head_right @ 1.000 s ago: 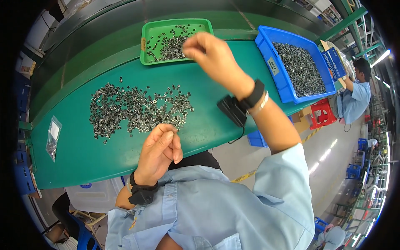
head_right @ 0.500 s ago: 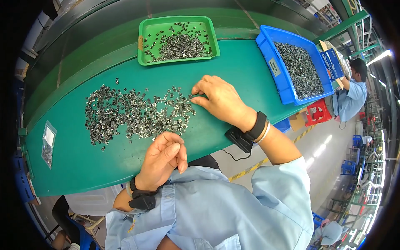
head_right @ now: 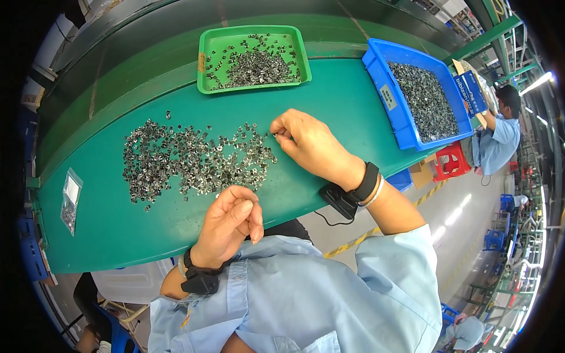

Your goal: Sort and inspect small metal components on an assembly line workbench.

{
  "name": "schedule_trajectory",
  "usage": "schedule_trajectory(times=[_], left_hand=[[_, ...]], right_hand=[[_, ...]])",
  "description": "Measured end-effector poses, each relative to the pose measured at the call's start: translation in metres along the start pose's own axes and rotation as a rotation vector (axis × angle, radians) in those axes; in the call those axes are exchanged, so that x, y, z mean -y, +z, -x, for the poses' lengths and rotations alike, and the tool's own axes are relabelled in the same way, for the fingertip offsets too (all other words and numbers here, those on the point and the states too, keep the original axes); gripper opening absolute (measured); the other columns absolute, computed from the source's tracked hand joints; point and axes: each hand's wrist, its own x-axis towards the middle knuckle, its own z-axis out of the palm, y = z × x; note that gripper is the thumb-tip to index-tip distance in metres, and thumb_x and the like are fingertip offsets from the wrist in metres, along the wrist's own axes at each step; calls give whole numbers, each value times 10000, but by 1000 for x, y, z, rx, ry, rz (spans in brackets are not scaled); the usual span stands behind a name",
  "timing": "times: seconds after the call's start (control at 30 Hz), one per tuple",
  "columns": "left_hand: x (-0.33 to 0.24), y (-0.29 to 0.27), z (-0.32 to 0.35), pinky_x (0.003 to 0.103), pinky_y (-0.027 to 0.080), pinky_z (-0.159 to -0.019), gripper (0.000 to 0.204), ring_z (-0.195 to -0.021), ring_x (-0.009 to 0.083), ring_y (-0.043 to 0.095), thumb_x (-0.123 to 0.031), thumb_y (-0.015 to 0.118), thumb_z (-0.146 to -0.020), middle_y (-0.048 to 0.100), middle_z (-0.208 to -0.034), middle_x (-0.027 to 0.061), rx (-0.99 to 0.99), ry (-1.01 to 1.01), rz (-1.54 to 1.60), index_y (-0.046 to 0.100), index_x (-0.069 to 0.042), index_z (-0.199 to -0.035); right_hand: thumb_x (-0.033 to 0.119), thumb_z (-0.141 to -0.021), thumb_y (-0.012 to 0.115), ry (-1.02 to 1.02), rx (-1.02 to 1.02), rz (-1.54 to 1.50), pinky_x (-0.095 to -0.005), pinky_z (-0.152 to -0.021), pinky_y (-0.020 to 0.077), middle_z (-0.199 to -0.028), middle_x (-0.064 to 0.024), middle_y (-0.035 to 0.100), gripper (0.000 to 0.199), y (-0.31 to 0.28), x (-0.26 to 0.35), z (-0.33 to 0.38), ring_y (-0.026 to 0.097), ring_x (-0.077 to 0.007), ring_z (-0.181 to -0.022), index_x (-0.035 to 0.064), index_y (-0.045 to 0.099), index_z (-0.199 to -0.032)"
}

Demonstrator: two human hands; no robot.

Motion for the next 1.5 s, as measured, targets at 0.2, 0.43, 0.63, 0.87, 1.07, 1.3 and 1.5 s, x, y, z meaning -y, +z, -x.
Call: schedule_trajectory(times=[0.2, 0.43, 0.63, 0.87, 1.07, 1.3, 1.5], left_hand=[[0, 0, 0, 295, 455, -540, 166, -597, 148, 543, -146, 448, -969, 566, -812, 85, -10, 30, 2, 479, -34, -1087], [2, 7, -2, 275, 454, -541, 207, -611, 140, 549, -180, 436, -978, 564, -824, 81, -60, 66, -64, 481, -25, -1107], [5, 17, 2, 264, 455, -540, 218, -616, 139, 554, -191, 450, -975, 573, -841, 82, -132, 86, -145, 490, -16, -1098], [6, 13, 6, 248, 450, -543, 164, -622, 122, 556, -163, 503, -954, 599, -860, 77, -94, 55, -118, 514, -18, -1029], [6, 18, 8, 247, 449, -543, 158, -623, 121, 556, -163, 507, -953, 599, -852, 75, -86, 48, -109, 523, -19, -1016], [7, 23, 9, 248, 453, -543, 160, -625, 125, 561, -169, 524, -946, 607, -848, 75, -113, 53, -89, 524, -21, -1006], [12, 16, 8, 247, 456, -542, 150, -622, 130, 567, -166, 543, -935, 613, -823, 73, -77, 81, -87, 521, -29, -994]], right_hand=[[22, -797, 625, -5, 35, -302, -297, -704, 487, -861, -81, 603, 143, -4, 26, 16, 607, -199, -790, 15, 610, -940], [-4, -751, 685, -78, -2, -407, -298, -675, 481, -842, -65, 596, 192, 6, 43, 43, 600, -193, -773, 33, 606, -922], [19, -718, 719, -302, -84, -199, -325, -658, 482, -840, -74, 598, 222, 9, 50, 53, 596, -236, -764, 40, 597, -902], [14, -708, 718, -302, -100, -220, -341, -643, 481, -845, -76, 607, 224, 11, 54, 65, 596, -252, -757, 44, 597, -894], [1, -714, 707, -332, -151, -166, -334, -641, 477, -845, -74, 616, 218, 8, 55, 72, 599, -248, -756, 44, 601, -899], [39, -736, 693, -332, -219, -167, -319, -637, 439, -839, -36, 606, 187, 18, 53, 79, 599, -211, -759, 64, 597, -895], [-20, -745, 684, -281, -220, -260, -320, -647, 482, -859, -85, 623, 207, 22, 55, 84, 606, -243, -782, 39, 618, -932]])
